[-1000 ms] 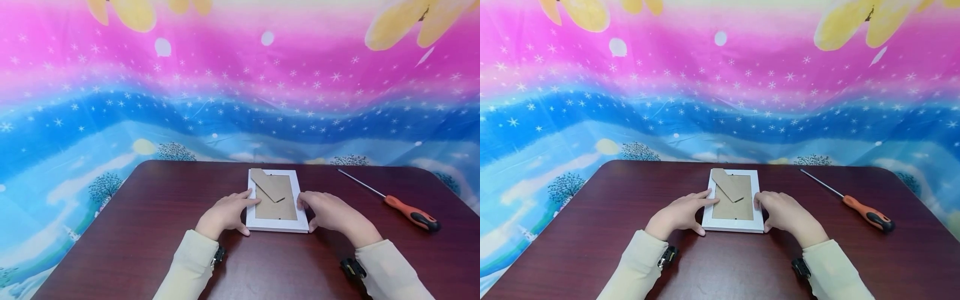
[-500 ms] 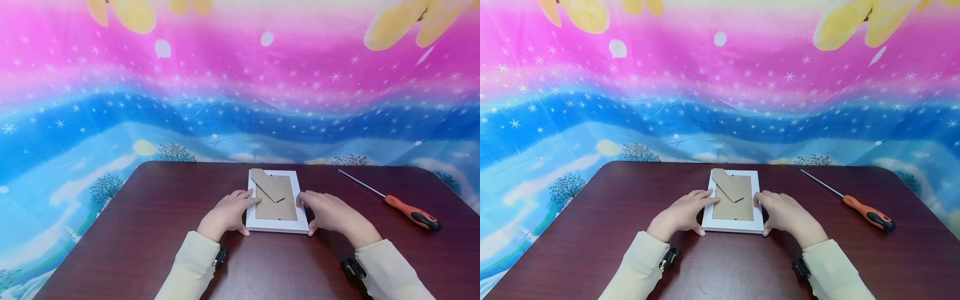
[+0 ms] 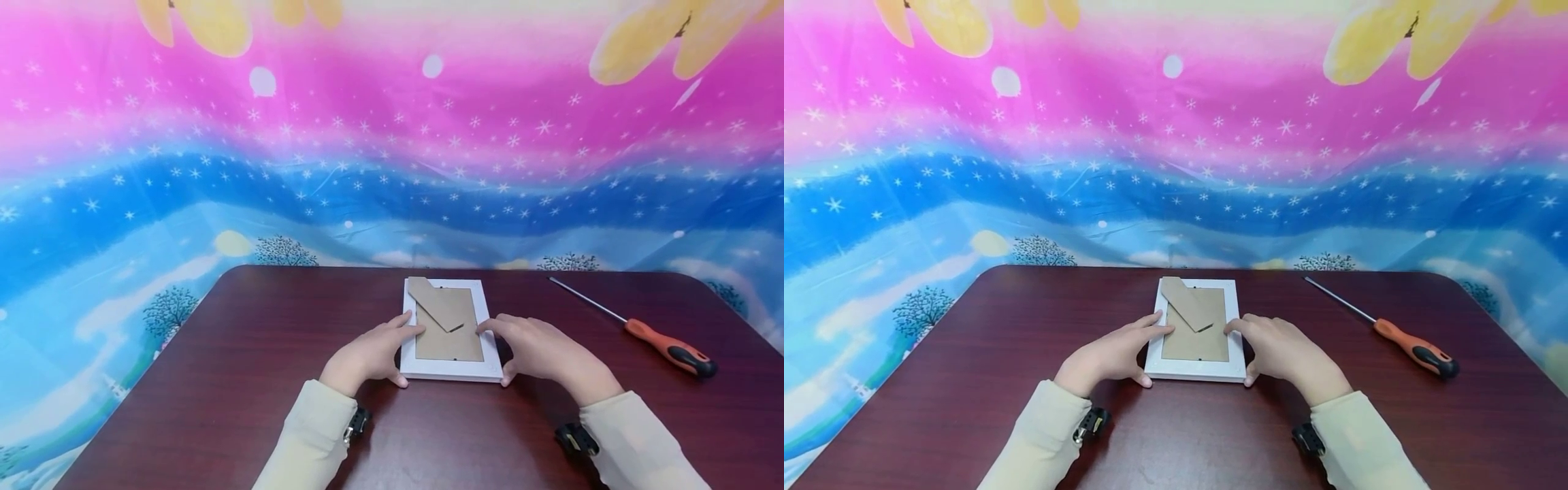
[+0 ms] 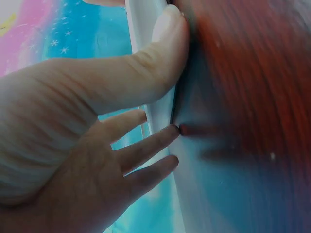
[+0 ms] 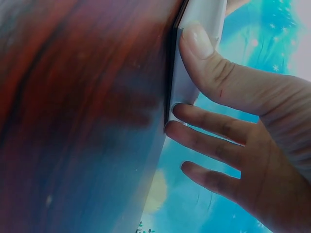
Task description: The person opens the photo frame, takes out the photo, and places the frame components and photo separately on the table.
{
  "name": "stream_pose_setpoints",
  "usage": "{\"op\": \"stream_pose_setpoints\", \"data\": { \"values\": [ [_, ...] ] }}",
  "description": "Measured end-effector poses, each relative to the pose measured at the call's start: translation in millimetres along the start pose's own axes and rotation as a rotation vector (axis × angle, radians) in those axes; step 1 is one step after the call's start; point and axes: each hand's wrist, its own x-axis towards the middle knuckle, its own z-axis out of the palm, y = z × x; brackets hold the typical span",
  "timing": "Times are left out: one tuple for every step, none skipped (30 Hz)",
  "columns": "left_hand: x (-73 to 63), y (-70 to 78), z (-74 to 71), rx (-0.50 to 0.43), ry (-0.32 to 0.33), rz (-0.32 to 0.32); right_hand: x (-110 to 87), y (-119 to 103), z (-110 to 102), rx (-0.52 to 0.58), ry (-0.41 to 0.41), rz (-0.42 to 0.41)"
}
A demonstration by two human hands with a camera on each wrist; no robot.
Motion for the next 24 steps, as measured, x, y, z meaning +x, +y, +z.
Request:
{"op": "stream_pose_setpoints", "data": {
  "values": [
    [-0.1, 0.7, -0.1, -0.018, -0.005, 0.002, -0.2, 0.0, -0.4, 0.002, -0.007, 0.001],
    [-0.4, 1.6, -0.5, -0.030, -0.009, 0.003, -0.4, 0.2, -0.9, 0.006, -0.015, 0.008],
    [-0.8, 2.5, -1.1, -0.037, -0.013, 0.006, -0.8, 0.5, -1.5, 0.011, -0.023, 0.011],
    [-1.3, 3.4, -1.7, -0.044, -0.019, 0.007, -1.2, 1.0, -2.0, 0.018, -0.029, 0.015],
    [-2.1, 4.2, -2.7, -0.050, -0.026, 0.009, -1.8, 1.5, -2.8, 0.030, -0.035, 0.017],
    [-3.0, 5.1, -3.8, -0.059, -0.034, 0.010, -2.4, 2.2, -3.4, 0.043, -0.039, 0.018],
    [-3.9, 5.9, -5.0, -0.069, -0.043, 0.012, -3.0, 2.9, -4.1, 0.059, -0.041, 0.019],
    [-5.0, 6.8, -6.3, -0.079, -0.052, 0.013, -3.6, 3.7, -4.7, 0.078, -0.043, 0.019],
    [-5.9, 7.5, -7.2, -0.091, -0.063, 0.014, -4.1, 4.4, -5.3, 0.097, -0.042, 0.017],
    [-6.8, 8.3, -8.0, -0.103, -0.073, 0.015, -4.6, 5.2, -5.8, 0.117, -0.041, 0.009],
    [-7.8, 9.0, -8.8, -0.115, -0.081, 0.015, -5.0, 6.1, -6.3, 0.139, -0.038, -0.001],
    [-8.6, 9.7, -9.4, -0.127, -0.087, 0.014, -5.3, 7.0, -6.8, 0.157, -0.035, -0.011],
    [-9.1, 10.3, -9.7, -0.133, -0.090, 0.015, -5.5, 7.8, -7.2, 0.176, -0.032, -0.021],
    [-9.6, 11.1, -10.1, -0.136, -0.092, 0.014, -5.6, 8.6, -7.7, 0.192, -0.029, -0.032],
    [-10.1, 11.9, -10.5, -0.138, -0.091, 0.016, -5.6, 9.3, -8.2, 0.204, -0.026, -0.044],
    [-10.3, 12.5, -10.9, -0.137, -0.088, 0.018, -5.6, 10.0, -8.8, 0.215, -0.025, -0.056],
    [-10.5, 13.2, -11.2, -0.134, -0.083, 0.020, -5.6, 10.4, -9.7, 0.221, -0.021, -0.067],
    [-10.7, 14.1, -11.7, -0.126, -0.079, 0.021, -5.7, 10.9, -10.5, 0.223, -0.019, -0.077],
    [-10.6, 14.9, -11.9, -0.118, -0.075, 0.018, -5.7, 11.3, -11.4, 0.229, -0.017, -0.087],
    [-10.6, 15.8, -12.3, -0.111, -0.070, 0.013, -5.8, 11.8, -12.5, 0.233, -0.013, -0.100],
    [-10.5, 16.6, -12.6, -0.103, -0.063, 0.010, -5.9, 12.2, -13.7, 0.236, -0.008, -0.112],
    [-10.0, 17.1, -12.4, -0.096, -0.053, 0.006, -6.2, 12.5, -15.1, 0.241, -0.003, -0.124],
    [-9.6, 17.7, -12.4, -0.088, -0.042, 0.003, -6.5, 12.9, -16.4, 0.245, 0.003, -0.137],
    [-9.2, 18.2, -12.5, -0.080, -0.026, 0.003, -6.8, 13.2, -17.7, 0.251, 0.009, -0.145]
  ]
}}
